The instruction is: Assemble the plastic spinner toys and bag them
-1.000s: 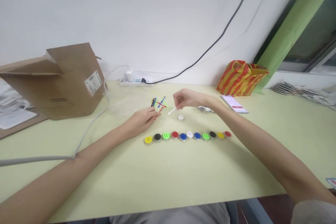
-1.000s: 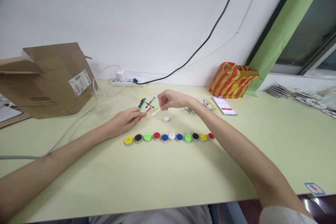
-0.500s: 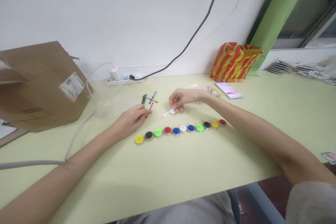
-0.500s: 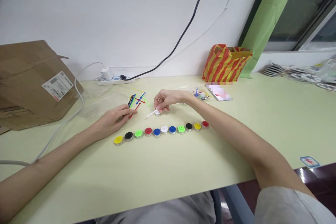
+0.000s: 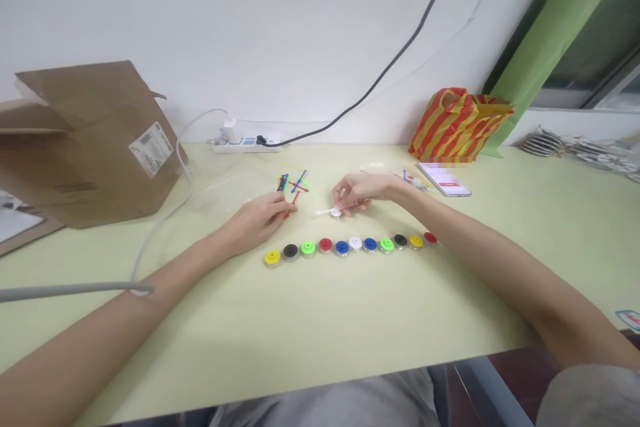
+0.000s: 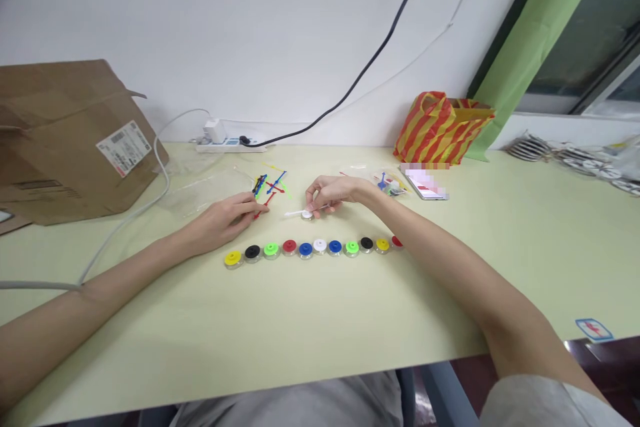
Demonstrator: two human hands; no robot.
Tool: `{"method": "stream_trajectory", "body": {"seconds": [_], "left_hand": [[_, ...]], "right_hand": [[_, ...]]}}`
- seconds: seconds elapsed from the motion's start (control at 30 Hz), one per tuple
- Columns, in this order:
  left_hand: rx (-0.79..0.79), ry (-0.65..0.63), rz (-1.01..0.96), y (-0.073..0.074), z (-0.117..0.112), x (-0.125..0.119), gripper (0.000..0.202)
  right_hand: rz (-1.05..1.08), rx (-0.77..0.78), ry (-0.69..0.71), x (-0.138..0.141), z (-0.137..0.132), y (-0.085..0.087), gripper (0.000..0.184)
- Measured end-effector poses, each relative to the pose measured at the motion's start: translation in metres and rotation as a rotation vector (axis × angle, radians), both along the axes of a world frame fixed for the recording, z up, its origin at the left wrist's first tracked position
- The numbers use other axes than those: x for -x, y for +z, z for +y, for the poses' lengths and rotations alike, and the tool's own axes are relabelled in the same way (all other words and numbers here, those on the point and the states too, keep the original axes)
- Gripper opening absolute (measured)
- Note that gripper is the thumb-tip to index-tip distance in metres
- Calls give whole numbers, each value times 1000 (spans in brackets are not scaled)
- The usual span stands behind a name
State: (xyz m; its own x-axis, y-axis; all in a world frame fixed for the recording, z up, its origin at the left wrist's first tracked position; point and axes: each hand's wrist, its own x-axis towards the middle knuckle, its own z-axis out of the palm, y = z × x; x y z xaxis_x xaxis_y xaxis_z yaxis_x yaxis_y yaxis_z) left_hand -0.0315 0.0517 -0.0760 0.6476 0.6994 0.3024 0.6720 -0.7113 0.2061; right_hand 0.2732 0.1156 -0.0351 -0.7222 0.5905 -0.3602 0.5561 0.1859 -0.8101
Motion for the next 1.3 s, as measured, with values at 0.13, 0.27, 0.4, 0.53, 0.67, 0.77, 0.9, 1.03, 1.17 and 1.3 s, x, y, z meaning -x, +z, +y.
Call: {"method": "stream_trajectory", "body": {"seconds": [0.13,0.27,0.4,0.53,0.67,0.77,0.9,1.03,1.17,1.3], "left_hand": [[4,-8,12,1,-1,0,37],[-1,-9,1,0,0,-1,37],[-4,-10,-23,-1,0,-1,37],[7,-17,-29,-1,0,-2,37],[4,-12,-26,-1,0,-1,37],[1,-4,-13,0,0,-1,38],[1,0,9,1,-1,-2,38],[8,1,-7,3,-2,-2,37],[5,-2,-10,2,-3,-2,38],[2,-5,-21,5,-5,-3,38]], "right_hand": [[-44,30,-35,-3,3,-2,27],[-56,31,-84,-1,5,-4,27],[-66,74,-97,-2,5,-6,26],[-127,50,-40,-4,5,-3,32],[-200,-28,-2,2,1,3,30],[-264,-92,4,8,-4,8,22],[-315,-195,30,14,-11,17,18],[-434,-472,25,18,-23,30,13],[-498,-928,18,23,-43,44,7],[-404,-834,204,36,-68,52,7]]}}
